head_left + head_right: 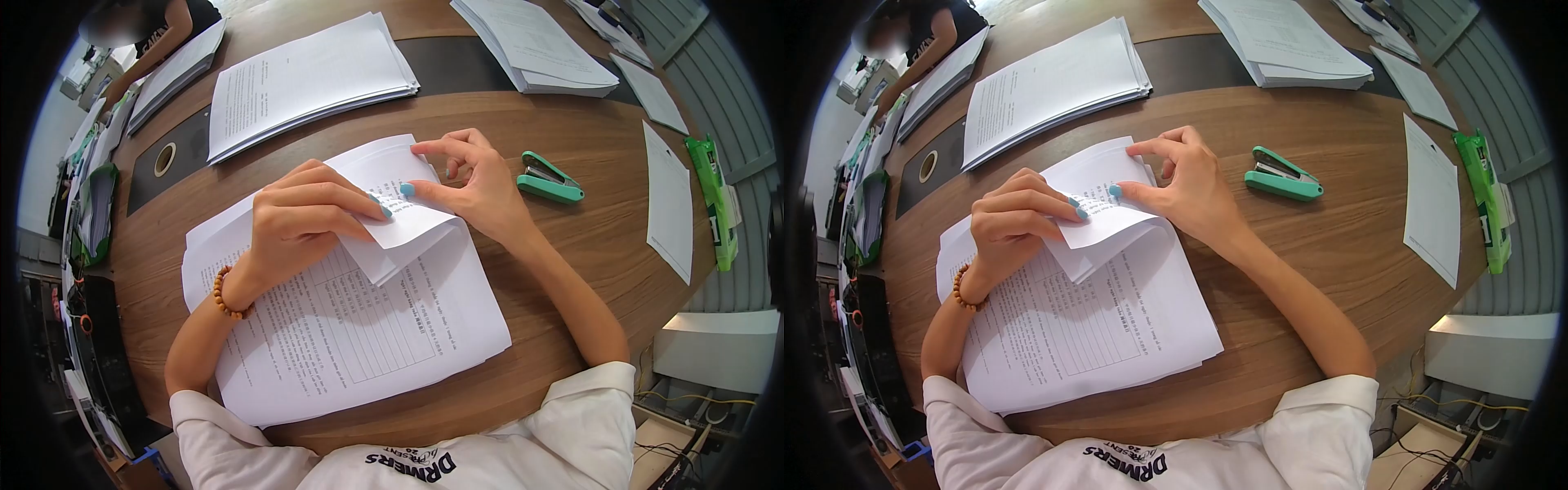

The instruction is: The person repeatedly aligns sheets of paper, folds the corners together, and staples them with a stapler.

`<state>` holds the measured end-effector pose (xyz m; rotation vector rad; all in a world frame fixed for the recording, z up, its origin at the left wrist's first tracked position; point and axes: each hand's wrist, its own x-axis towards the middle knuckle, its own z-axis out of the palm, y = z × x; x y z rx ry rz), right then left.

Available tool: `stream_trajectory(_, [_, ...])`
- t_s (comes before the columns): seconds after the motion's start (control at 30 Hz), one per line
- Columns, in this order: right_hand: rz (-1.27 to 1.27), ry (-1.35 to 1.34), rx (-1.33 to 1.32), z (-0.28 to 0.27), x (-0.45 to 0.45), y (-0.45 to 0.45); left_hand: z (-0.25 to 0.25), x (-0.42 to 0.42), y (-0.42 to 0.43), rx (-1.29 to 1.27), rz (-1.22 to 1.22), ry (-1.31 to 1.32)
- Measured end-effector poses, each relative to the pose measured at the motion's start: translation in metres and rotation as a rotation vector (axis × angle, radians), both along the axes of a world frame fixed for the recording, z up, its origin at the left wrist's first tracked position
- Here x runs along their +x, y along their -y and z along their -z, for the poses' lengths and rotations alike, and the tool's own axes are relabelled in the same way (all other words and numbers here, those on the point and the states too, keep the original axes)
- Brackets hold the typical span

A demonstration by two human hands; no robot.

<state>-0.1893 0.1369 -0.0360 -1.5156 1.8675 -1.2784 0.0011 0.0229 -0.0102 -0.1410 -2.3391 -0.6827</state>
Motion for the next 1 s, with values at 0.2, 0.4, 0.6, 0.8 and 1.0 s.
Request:
stream_trajectory(0.2, [0.074,-0.027,0.004,0.001,0.002,0.0,0.002,0.002,0.0,0.025,-0.01,0.008])
stream_trajectory(0.4, [-0.002,0.298,0.022,-0.006,0.003,-0.002,-0.007,-0.002,-0.001,-0.163,-0.104,0.001])
stream_trajectory(0.6, [-0.207,0.108,-0.161,-0.013,-0.003,-0.004,0.001,0.0,0.001,-0.009,-0.054,0.017])
stream_trajectory(0.8, [0.019,0.416,0.024,-0.002,-0.019,0.003,0.002,0.002,0.001,0.07,-0.004,-0.001])
stream_trajectory(1.0, [0.048,-0.116,-0.06,0.001,0.002,-0.003,0.002,0.002,0.0,0.008,0.003,-0.021])
